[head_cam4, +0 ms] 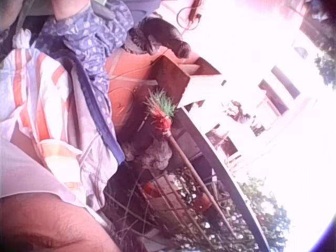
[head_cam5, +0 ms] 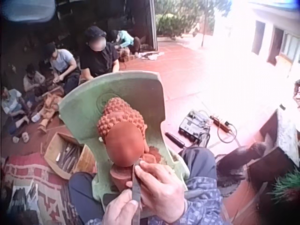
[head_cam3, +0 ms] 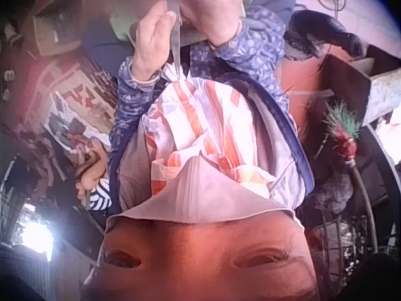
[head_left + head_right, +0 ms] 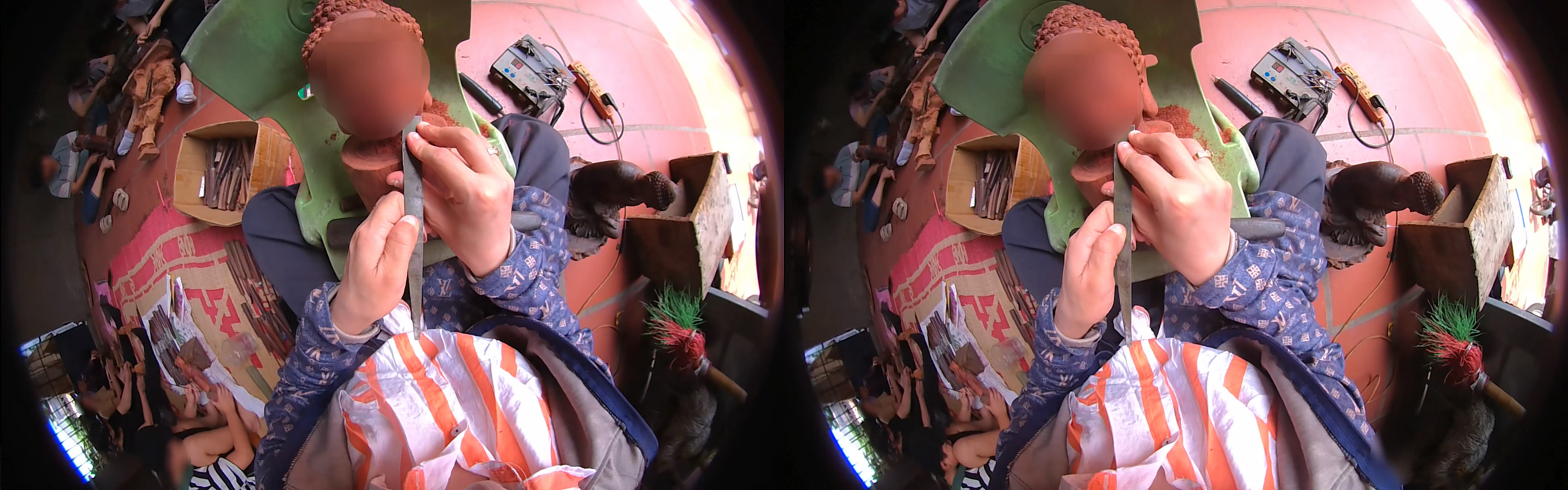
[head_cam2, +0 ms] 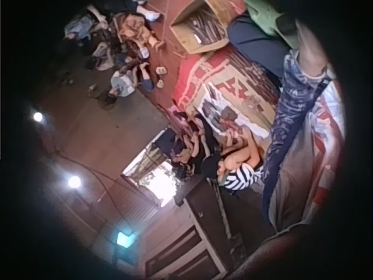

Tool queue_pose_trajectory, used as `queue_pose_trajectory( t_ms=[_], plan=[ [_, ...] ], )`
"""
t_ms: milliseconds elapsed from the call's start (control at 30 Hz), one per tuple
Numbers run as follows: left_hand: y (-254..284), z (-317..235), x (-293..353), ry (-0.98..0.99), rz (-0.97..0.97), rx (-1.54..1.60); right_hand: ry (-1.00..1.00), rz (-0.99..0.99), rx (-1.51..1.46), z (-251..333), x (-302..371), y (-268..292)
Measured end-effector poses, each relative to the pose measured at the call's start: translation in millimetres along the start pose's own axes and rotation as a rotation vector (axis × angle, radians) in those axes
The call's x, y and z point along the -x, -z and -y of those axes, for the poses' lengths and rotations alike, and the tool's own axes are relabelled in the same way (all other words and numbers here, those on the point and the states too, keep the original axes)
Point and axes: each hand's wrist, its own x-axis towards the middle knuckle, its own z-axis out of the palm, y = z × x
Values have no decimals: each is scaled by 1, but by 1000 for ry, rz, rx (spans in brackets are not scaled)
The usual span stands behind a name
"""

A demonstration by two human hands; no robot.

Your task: The person carves a reddish-brown wooden Buddha head using a metal chisel. They hold the head steady with one hand and carefully shape the facial features, including the eyes, nose, and mouth, with the other hand.

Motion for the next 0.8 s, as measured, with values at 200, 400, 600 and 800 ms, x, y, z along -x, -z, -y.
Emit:
queue_pose_trajectory(
  t_ms=[200,400,600,800],
  plan=[
    [4,1,1,48,11,91,-40,46,-12,7,-4,6],
    [1,0,1,69,2,129,-66,20,-91,6,-2,4],
    [3,-1,0,43,8,127,-39,26,-39,7,-6,6],
    [2,-4,0,60,10,194,-96,15,-70,10,-5,5]
  ],
)
